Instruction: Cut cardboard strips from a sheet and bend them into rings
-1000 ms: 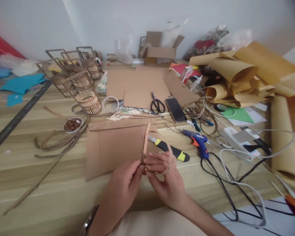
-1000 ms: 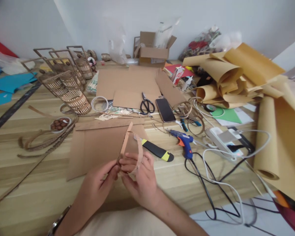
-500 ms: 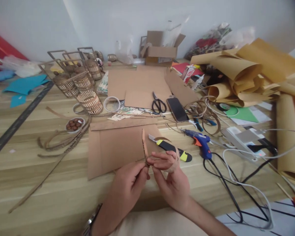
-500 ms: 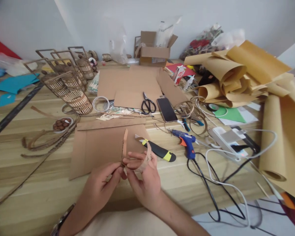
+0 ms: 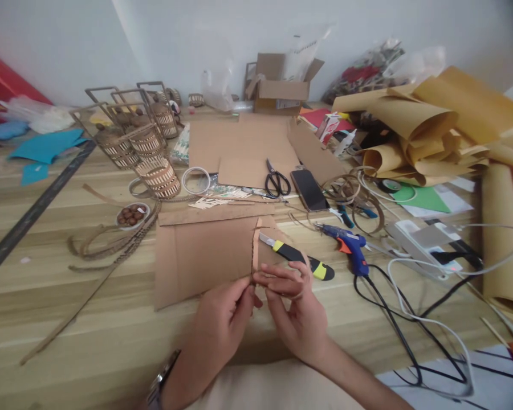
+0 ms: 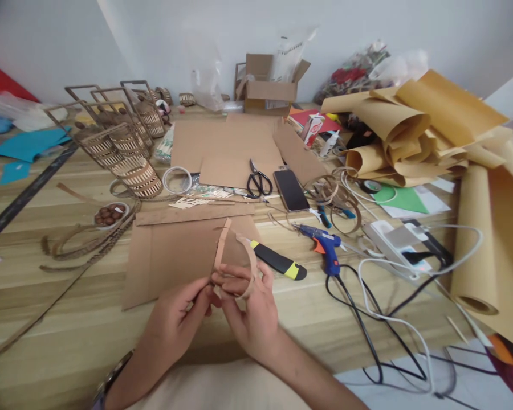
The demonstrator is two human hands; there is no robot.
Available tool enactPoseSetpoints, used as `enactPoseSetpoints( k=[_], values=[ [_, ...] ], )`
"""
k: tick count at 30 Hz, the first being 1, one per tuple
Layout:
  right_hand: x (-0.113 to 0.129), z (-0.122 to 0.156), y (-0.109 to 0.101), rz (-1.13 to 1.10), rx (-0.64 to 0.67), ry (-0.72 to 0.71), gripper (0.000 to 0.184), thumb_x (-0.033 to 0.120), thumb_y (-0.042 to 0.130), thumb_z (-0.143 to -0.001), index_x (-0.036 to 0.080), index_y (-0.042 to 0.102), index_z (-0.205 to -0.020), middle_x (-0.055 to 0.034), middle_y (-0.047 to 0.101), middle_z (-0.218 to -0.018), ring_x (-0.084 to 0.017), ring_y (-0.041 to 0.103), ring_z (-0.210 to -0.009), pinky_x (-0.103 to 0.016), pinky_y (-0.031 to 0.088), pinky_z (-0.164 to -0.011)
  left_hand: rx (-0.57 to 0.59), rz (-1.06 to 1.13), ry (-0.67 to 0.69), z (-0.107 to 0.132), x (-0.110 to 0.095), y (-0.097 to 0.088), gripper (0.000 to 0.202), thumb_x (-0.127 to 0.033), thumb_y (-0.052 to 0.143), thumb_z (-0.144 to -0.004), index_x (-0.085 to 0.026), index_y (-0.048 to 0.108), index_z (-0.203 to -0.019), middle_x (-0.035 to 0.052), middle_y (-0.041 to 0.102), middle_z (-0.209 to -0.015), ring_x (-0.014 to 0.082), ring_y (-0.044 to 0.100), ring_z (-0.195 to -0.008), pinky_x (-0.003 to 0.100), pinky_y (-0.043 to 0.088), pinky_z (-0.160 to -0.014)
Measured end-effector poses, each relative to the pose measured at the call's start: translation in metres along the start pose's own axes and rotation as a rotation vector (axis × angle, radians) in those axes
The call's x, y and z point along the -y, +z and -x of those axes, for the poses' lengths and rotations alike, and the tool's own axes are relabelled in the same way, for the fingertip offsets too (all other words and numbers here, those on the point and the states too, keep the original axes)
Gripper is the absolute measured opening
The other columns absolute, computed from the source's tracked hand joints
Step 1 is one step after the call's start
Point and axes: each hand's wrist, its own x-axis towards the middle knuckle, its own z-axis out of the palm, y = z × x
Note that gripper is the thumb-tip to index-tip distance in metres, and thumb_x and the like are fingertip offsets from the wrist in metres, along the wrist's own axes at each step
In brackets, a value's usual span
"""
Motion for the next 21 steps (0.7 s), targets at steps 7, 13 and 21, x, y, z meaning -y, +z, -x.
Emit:
enactPoseSetpoints(
  k=[7, 13, 21],
  values=[
    [-0.0008, -0.0003, -0.0020, 0.004, 0.016, -0.036, 0.023, 0.007, 0.057, -0.088, 0.028, 0.051, -0.094, 0.0025, 0.080, -0.094, -0.020, 0.075, -0.094, -0.042, 0.041, -0.093, 0.045, 0.057, -0.047, -0.0007, 0.0028, -0.0021, 0.029, -0.034, 0.045, -0.101, -0.020, 0.066, -0.086, -0.0017, 0.069, -0.066, 0.0128, 0.065, -0.059, 0.020, 0.044, -0.055],
    [-0.0014, -0.0038, -0.0027, 0.124, 0.038, -0.080, 0.019, 0.016, 0.062, -0.090, 0.031, 0.055, -0.099, 0.0015, 0.080, -0.093, -0.022, 0.075, -0.095, -0.043, 0.041, -0.094, 0.022, 0.019, -0.071, -0.0002, 0.0053, 0.0002, 0.031, -0.033, 0.042, -0.102, -0.019, 0.064, -0.084, -0.0015, 0.068, -0.064, 0.0133, 0.066, -0.059, 0.021, 0.045, -0.057],
    [-0.0039, 0.0031, -0.0003, 0.012, -0.002, 0.024, 0.020, 0.011, 0.057, -0.091, 0.028, 0.052, -0.098, 0.0023, 0.080, -0.091, -0.020, 0.075, -0.093, -0.043, 0.038, -0.098, 0.063, 0.043, -0.021, 0.0005, 0.0020, -0.0009, 0.032, -0.028, 0.040, -0.102, -0.018, 0.062, -0.081, -0.0005, 0.068, -0.068, 0.0116, 0.064, -0.062, 0.020, 0.045, -0.061]
  ],
)
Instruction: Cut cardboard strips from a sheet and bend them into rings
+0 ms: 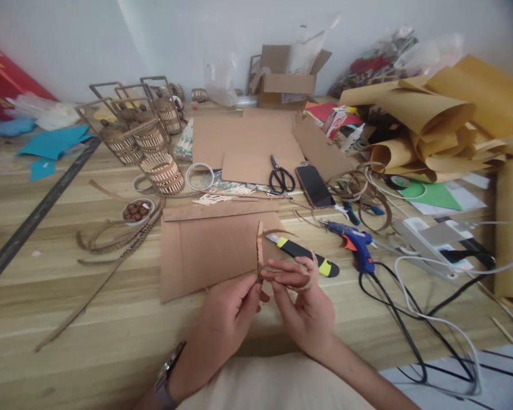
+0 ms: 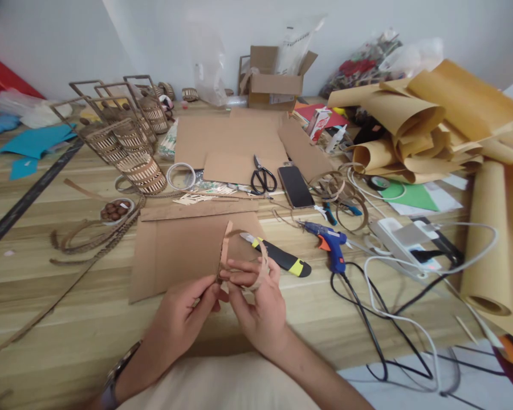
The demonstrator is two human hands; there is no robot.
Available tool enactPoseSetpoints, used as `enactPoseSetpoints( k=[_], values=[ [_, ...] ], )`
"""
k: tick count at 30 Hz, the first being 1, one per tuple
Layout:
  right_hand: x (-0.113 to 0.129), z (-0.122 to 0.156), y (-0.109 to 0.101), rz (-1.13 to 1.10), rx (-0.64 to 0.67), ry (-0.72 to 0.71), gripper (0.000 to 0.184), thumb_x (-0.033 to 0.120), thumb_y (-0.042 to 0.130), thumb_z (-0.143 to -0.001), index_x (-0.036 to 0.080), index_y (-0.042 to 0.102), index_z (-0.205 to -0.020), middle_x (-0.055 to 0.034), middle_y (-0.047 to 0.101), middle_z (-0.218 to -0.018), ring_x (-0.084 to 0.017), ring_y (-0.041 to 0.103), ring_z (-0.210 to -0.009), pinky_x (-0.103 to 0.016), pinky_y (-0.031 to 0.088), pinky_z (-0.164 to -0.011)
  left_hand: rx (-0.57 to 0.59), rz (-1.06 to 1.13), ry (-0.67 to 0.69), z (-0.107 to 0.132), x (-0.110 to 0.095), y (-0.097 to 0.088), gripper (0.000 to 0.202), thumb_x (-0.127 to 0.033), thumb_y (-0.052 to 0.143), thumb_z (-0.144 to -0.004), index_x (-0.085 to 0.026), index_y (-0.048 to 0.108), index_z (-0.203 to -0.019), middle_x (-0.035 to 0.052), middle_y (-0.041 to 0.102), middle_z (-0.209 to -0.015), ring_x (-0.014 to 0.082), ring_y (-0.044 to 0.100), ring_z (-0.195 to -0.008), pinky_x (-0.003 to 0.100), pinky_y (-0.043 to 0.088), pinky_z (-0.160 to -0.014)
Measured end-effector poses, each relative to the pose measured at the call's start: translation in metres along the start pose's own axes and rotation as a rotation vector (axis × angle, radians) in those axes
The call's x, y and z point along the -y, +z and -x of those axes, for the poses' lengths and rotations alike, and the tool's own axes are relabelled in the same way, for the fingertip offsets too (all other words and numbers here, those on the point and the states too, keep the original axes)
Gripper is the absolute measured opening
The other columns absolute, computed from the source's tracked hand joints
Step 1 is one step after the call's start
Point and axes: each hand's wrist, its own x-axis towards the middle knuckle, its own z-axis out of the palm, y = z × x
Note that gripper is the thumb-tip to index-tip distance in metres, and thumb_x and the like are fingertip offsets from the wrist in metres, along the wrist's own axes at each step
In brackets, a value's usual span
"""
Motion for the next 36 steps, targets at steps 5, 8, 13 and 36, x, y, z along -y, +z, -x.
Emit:
enactPoseSetpoints(
  k=[5, 8, 13, 36],
  values=[
    [-0.0004, 0.0003, 0.0005, -0.006, 0.010, -0.030, 0.020, 0.009, 0.057, -0.090, 0.028, 0.052, -0.095, 0.0018, 0.080, -0.092, -0.020, 0.075, -0.094, -0.042, 0.039, -0.095, 0.012, 0.052, -0.066, -0.0016, 0.0003, -0.0022, 0.028, -0.033, 0.045, -0.100, -0.018, 0.065, -0.086, -0.0005, 0.069, -0.071, 0.0126, 0.065, -0.064, 0.020, 0.044, -0.060],
    [0.0005, -0.0016, -0.0003, 0.006, 0.015, -0.081, 0.018, 0.010, 0.057, -0.090, 0.027, 0.053, -0.095, 0.0020, 0.080, -0.094, -0.019, 0.075, -0.095, -0.040, 0.039, -0.095, 0.025, 0.043, -0.109, -0.0029, 0.0006, -0.0027, 0.028, -0.036, 0.047, -0.099, -0.019, 0.066, -0.088, -0.0006, 0.070, -0.072, 0.0131, 0.066, -0.065, 0.020, 0.044, -0.060],
    [0.0007, -0.0038, -0.0009, 0.092, 0.022, -0.122, 0.017, 0.014, 0.061, -0.091, 0.027, 0.057, -0.100, -0.0002, 0.080, -0.099, -0.020, 0.074, -0.099, -0.040, 0.038, -0.097, -0.007, 0.016, -0.087, -0.0020, 0.0009, -0.0009, 0.029, -0.032, 0.043, -0.100, -0.018, 0.065, -0.086, -0.0014, 0.068, -0.065, 0.0125, 0.064, -0.060, 0.020, 0.042, -0.058],
    [0.0019, -0.0055, -0.0028, 0.136, 0.040, -0.126, 0.019, 0.013, 0.060, -0.091, 0.027, 0.056, -0.102, -0.0002, 0.080, -0.097, -0.020, 0.074, -0.099, -0.040, 0.037, -0.100, 0.010, 0.080, -0.147, -0.0034, -0.0007, -0.0005, 0.028, -0.031, 0.044, -0.097, -0.018, 0.067, -0.088, -0.0014, 0.069, -0.065, 0.0119, 0.065, -0.059, 0.019, 0.044, -0.058]
  ],
)
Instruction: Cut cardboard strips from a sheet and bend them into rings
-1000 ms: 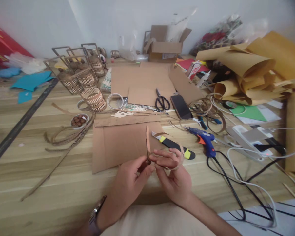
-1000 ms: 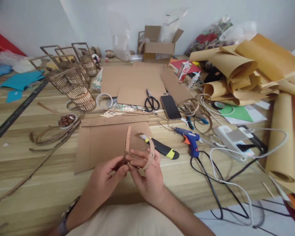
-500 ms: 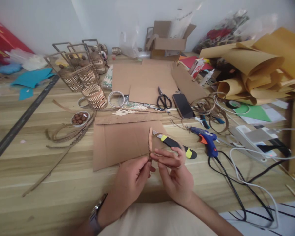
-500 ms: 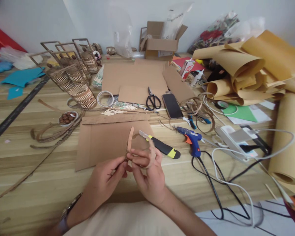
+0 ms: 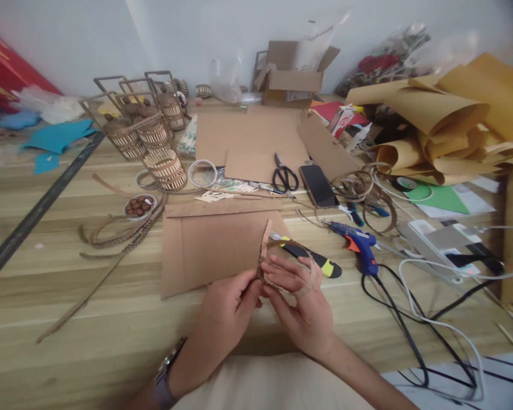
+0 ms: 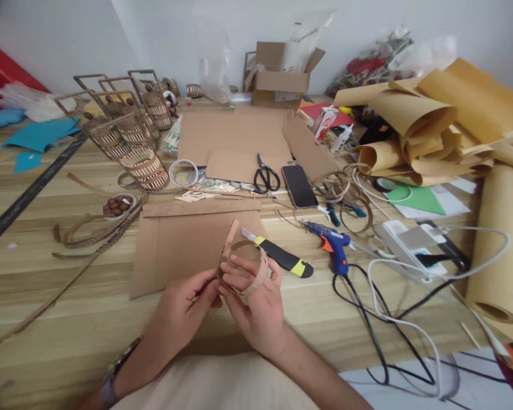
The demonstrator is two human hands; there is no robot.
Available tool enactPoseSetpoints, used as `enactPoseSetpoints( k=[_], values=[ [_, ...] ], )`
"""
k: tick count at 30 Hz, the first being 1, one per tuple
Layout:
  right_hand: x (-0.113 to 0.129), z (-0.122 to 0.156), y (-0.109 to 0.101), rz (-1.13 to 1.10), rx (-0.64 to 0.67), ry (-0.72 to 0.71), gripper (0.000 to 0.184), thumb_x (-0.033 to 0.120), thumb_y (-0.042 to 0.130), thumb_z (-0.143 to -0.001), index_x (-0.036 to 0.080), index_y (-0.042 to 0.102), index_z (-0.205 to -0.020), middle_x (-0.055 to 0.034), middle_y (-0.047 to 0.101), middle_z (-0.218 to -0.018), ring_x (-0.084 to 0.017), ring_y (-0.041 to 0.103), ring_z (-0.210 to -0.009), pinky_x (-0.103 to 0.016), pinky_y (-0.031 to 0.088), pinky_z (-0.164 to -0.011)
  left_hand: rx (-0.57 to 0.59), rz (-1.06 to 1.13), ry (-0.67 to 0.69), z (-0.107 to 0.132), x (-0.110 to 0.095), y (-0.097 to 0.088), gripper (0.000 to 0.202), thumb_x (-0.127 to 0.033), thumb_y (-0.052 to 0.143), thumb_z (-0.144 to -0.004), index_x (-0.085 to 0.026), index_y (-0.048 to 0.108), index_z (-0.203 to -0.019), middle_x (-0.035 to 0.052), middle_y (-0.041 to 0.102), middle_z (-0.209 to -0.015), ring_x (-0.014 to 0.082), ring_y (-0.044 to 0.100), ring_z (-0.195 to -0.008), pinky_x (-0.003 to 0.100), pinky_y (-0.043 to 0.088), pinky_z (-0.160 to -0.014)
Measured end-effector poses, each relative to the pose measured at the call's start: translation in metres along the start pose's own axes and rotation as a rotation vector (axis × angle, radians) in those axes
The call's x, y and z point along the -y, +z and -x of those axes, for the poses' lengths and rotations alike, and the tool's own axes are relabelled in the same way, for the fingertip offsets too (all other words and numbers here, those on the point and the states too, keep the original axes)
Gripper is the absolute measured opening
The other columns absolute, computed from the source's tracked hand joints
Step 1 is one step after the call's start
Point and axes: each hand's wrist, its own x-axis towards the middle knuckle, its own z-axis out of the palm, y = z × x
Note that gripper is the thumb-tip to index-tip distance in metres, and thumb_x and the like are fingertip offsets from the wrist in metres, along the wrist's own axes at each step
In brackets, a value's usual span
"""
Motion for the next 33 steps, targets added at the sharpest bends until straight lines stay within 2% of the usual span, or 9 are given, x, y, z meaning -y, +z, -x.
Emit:
enactPoseSetpoints(
  k=[8, 15, 18, 21, 24, 28, 33],
  values=[
    [-0.0020, 0.0071, 0.0016, -0.068, -0.030, 0.076, 0.022, 0.007, 0.054, -0.091, 0.027, 0.053, -0.099, 0.0008, 0.080, -0.092, -0.020, 0.075, -0.095, -0.042, 0.036, -0.101, 0.025, 0.003, 0.056, 0.0027, 0.0000, 0.0004, 0.030, -0.027, 0.043, -0.099, -0.019, 0.064, -0.080, -0.0010, 0.070, -0.069, 0.0106, 0.065, -0.061, 0.018, 0.044, -0.062],
    [0.0012, 0.0009, -0.0022, -0.028, 0.016, 0.006, 0.020, 0.009, 0.058, -0.089, 0.027, 0.056, -0.099, 0.0028, 0.080, -0.095, -0.017, 0.074, -0.097, -0.038, 0.033, -0.103, 0.037, 0.000, 0.001, 0.0007, 0.0030, 0.0000, 0.029, -0.038, 0.045, -0.099, -0.019, 0.066, -0.091, 0.0010, 0.072, -0.074, 0.0141, 0.066, -0.066, 0.020, 0.044, -0.060],
    [0.0020, -0.0002, -0.0021, 0.001, 0.011, -0.003, 0.019, 0.011, 0.060, -0.090, 0.027, 0.057, -0.101, 0.0015, 0.079, -0.097, -0.018, 0.073, -0.100, -0.038, 0.035, -0.101, 0.030, -0.008, -0.001, 0.0000, 0.0038, 0.0005, 0.033, -0.036, 0.040, -0.101, -0.019, 0.067, -0.097, 0.0015, 0.073, -0.075, 0.0149, 0.068, -0.067, 0.022, 0.046, -0.063],
    [0.0016, 0.0014, -0.0009, 0.012, 0.010, -0.021, 0.019, 0.011, 0.057, -0.092, 0.027, 0.055, -0.101, 0.0009, 0.080, -0.097, -0.019, 0.073, -0.099, -0.039, 0.035, -0.102, 0.016, -0.033, 0.022, 0.0001, 0.0022, 0.0008, 0.031, -0.034, 0.041, -0.101, -0.019, 0.067, -0.094, 0.0013, 0.073, -0.072, 0.0148, 0.068, -0.066, 0.022, 0.046, -0.062],
    [0.0005, 0.0039, 0.0008, -0.022, -0.004, 0.019, 0.020, 0.011, 0.055, -0.093, 0.029, 0.054, -0.101, 0.0017, 0.080, -0.095, -0.019, 0.074, -0.095, -0.041, 0.037, -0.102, 0.008, -0.044, 0.054, 0.0011, 0.0001, 0.0010, 0.030, -0.031, 0.041, -0.100, -0.019, 0.066, -0.087, 0.0012, 0.072, -0.071, 0.0139, 0.067, -0.064, 0.021, 0.045, -0.062],
    [-0.0006, 0.0052, 0.0014, -0.067, -0.049, 0.095, 0.021, 0.010, 0.054, -0.093, 0.028, 0.054, -0.102, 0.0027, 0.080, -0.091, -0.019, 0.074, -0.096, -0.041, 0.039, -0.101, 0.042, 0.006, 0.051, 0.0027, -0.0001, 0.0015, 0.030, -0.028, 0.040, -0.099, -0.019, 0.067, -0.091, 0.0018, 0.074, -0.077, 0.0131, 0.069, -0.067, 0.020, 0.047, -0.065],
    [0.0002, 0.0025, 0.0000, -0.080, -0.027, 0.028, 0.021, 0.008, 0.055, -0.091, 0.027, 0.053, -0.101, 0.0023, 0.080, -0.095, -0.017, 0.074, -0.095, -0.039, 0.038, -0.099, 0.054, 0.038, -0.024, 0.0007, 0.0019, 0.0008, 0.031, -0.039, 0.046, -0.097, -0.018, 0.068, -0.091, 0.0015, 0.072, -0.072, 0.0146, 0.067, -0.064, 0.020, 0.045, -0.059]
  ],
)
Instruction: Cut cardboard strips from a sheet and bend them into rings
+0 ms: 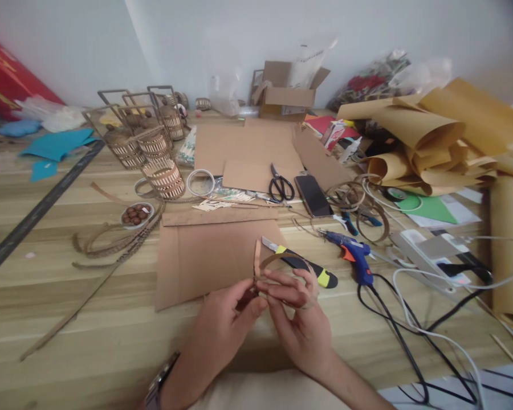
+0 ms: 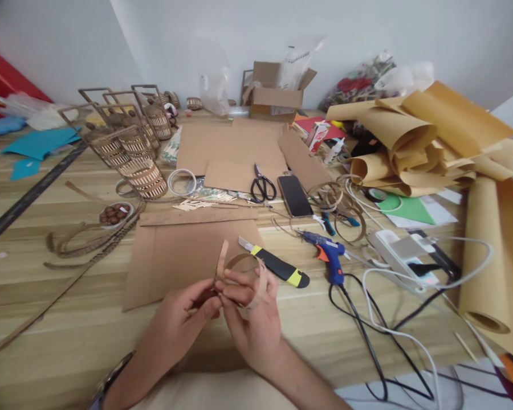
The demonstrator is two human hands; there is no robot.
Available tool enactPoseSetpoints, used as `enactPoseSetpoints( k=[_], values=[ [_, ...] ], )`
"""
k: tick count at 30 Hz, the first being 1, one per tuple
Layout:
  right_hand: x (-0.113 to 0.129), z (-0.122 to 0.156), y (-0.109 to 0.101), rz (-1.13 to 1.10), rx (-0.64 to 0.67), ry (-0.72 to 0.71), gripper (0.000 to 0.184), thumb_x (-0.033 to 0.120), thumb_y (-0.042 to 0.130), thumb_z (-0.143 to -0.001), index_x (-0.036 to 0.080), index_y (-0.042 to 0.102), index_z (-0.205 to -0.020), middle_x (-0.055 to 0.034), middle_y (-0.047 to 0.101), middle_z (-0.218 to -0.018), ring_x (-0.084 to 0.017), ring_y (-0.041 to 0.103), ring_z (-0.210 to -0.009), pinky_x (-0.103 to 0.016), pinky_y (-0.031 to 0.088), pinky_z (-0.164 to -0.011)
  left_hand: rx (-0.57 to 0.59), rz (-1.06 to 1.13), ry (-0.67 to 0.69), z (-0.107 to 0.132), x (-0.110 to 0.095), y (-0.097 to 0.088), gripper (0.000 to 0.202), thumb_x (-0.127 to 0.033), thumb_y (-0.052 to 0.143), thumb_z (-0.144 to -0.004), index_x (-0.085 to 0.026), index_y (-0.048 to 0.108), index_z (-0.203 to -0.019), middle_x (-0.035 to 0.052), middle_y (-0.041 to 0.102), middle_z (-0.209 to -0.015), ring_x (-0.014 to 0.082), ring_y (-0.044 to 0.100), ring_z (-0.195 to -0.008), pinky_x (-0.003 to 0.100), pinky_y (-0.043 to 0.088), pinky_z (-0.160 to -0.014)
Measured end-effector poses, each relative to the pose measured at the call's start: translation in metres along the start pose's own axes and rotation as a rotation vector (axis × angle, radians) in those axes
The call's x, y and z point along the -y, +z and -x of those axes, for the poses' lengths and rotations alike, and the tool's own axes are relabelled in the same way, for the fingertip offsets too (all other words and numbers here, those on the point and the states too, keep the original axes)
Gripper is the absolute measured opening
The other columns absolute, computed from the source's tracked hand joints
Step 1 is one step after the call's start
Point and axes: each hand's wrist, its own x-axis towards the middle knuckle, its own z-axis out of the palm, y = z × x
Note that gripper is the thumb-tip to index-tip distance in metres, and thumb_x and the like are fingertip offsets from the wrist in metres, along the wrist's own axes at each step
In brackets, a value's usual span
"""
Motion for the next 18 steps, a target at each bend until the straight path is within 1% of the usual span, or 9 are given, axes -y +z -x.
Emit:
enactPoseSetpoints(
  k=[2, 6, 10, 13, 18],
  values=[
    [0.0006, -0.0005, 0.0001, 0.004, 0.002, -0.016, 0.021, 0.009, 0.055, -0.092, 0.027, 0.054, -0.101, 0.0023, 0.080, -0.094, -0.017, 0.074, -0.095, -0.039, 0.038, -0.099, -0.003, 0.006, -0.015, -0.0016, -0.0001, -0.0005, 0.033, -0.040, 0.045, -0.098, -0.019, 0.068, -0.090, 0.0013, 0.072, -0.071, 0.0146, 0.067, -0.064, 0.020, 0.045, -0.059],
    [0.0008, -0.0001, 0.0005, 0.059, -0.004, -0.013, 0.020, 0.014, 0.059, -0.092, 0.028, 0.056, -0.105, 0.0006, 0.079, -0.096, -0.019, 0.073, -0.097, -0.041, 0.039, -0.097, -0.030, -0.020, -0.009, -0.0023, -0.0012, -0.0003, 0.032, -0.037, 0.043, -0.098, -0.019, 0.068, -0.090, 0.0009, 0.072, -0.068, 0.0147, 0.067, -0.063, 0.021, 0.045, -0.060],
    [0.0007, -0.0003, -0.0008, 0.051, 0.007, -0.026, 0.021, 0.009, 0.057, -0.091, 0.027, 0.057, -0.102, 0.0011, 0.079, -0.095, -0.018, 0.074, -0.094, -0.040, 0.039, -0.098, -0.031, -0.053, 0.018, 0.0004, -0.0023, 0.0008, 0.031, -0.034, 0.043, -0.098, -0.019, 0.067, -0.086, 0.0008, 0.071, -0.067, 0.0144, 0.067, -0.062, 0.021, 0.045, -0.060],
    [0.0009, -0.0005, -0.0017, 0.042, 0.005, -0.016, 0.023, 0.008, 0.057, -0.090, 0.028, 0.056, -0.101, 0.0018, 0.079, -0.095, -0.018, 0.075, -0.092, -0.040, 0.040, -0.099, -0.031, -0.050, 0.043, 0.0018, -0.0032, 0.0016, 0.031, -0.031, 0.042, -0.098, -0.019, 0.066, -0.082, 0.0008, 0.071, -0.066, 0.0135, 0.067, -0.061, 0.020, 0.045, -0.060],
    [0.0001, 0.0015, -0.0003, 0.026, -0.036, -0.002, 0.027, 0.008, 0.055, -0.089, 0.029, 0.055, -0.106, 0.0020, 0.080, -0.092, -0.019, 0.075, -0.089, -0.043, 0.041, -0.102, -0.020, -0.001, 0.026, 0.0020, -0.0032, 0.0018, 0.031, -0.029, 0.042, -0.097, -0.019, 0.066, -0.081, 0.0016, 0.072, -0.069, 0.0133, 0.067, -0.061, 0.020, 0.046, -0.061]
  ],
)
